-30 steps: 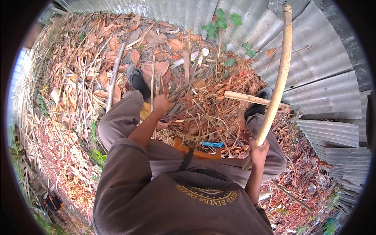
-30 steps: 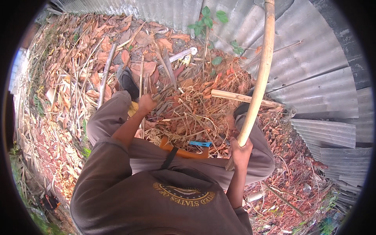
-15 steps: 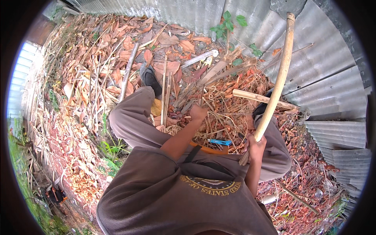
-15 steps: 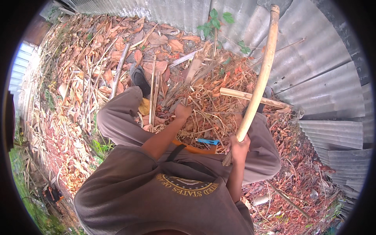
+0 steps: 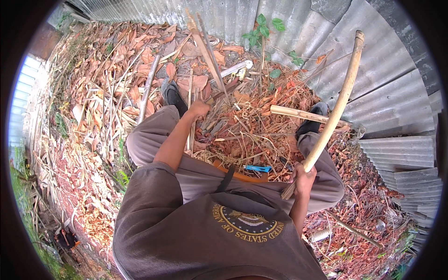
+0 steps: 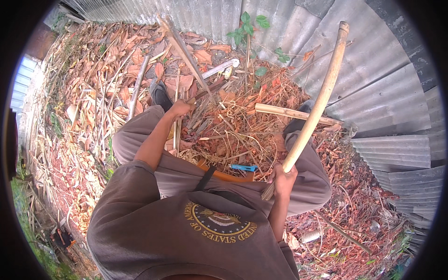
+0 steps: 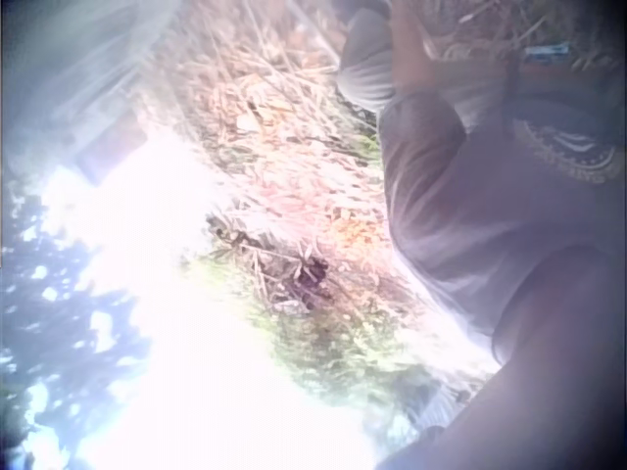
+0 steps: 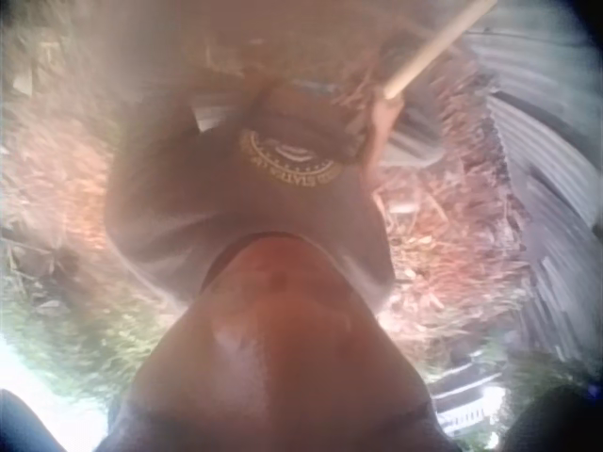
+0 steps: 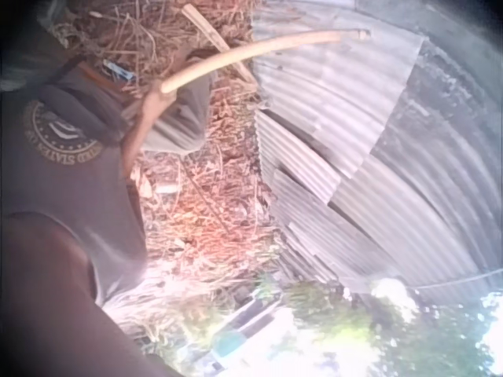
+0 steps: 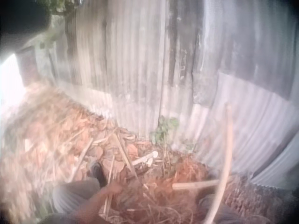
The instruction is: The person sits on the ground and uses a large knife to cut and split bamboo stalks. They repeatedly strike the bamboo against a wooden block to split it into smaller pieces and then use the knife to further process the material.
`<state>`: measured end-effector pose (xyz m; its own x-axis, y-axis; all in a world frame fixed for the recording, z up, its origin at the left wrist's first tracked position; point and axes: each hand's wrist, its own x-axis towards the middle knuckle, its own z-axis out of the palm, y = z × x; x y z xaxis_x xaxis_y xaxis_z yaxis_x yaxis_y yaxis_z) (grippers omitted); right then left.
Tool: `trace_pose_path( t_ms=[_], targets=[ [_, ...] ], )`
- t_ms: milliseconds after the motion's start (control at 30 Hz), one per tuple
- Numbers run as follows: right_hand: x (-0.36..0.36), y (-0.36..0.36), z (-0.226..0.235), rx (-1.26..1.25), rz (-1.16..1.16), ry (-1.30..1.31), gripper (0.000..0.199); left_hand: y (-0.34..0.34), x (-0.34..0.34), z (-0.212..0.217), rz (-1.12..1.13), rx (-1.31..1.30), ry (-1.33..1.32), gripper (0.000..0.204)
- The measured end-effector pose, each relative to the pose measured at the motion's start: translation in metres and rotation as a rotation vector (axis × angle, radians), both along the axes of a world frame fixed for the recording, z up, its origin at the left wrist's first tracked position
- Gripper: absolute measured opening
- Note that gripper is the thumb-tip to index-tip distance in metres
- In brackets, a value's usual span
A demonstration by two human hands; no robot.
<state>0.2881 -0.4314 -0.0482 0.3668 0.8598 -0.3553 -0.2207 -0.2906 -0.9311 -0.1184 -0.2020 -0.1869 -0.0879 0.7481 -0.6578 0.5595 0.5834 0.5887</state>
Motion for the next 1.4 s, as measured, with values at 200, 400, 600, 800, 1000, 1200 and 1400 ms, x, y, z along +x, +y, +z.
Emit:
trace_pose_path(
  t_ms=[200,400,600,800,1000,1200,1400],
  targets=[
    [-0.002,0.008,-0.006,-0.011,-0.027,-0.031,0.009,-0.016,-0.032,0.137,0.085,0.135,-0.152,0.020],
    [-0.014,0.021,-0.002,-0.037,0.090,-0.038,0.011,-0.008,-0.006,0.161,-0.092,0.054,-0.143,0.022],
    [-0.031,0.015,-0.002,-0.031,0.191,-0.190,0.011,0.000,0.031,0.099,-0.292,0.113,-0.053,0.027],
    [-0.038,0.033,-0.021,-0.119,0.318,-0.191,0.012,-0.001,0.037,0.092,-0.533,0.328,0.238,0.044],
    [-0.051,0.075,-0.040,-0.144,0.371,-0.050,0.014,0.003,0.049,0.010,-0.365,0.395,0.129,0.040],
    [-0.063,0.084,-0.064,-0.178,0.395,-0.146,0.017,-0.007,0.039,0.038,-0.321,0.335,0.238,0.041],
    [-0.071,0.076,-0.134,-0.303,0.675,-0.354,0.026,0.000,0.010,0.002,-0.414,0.527,0.441,0.037]
  ],
)
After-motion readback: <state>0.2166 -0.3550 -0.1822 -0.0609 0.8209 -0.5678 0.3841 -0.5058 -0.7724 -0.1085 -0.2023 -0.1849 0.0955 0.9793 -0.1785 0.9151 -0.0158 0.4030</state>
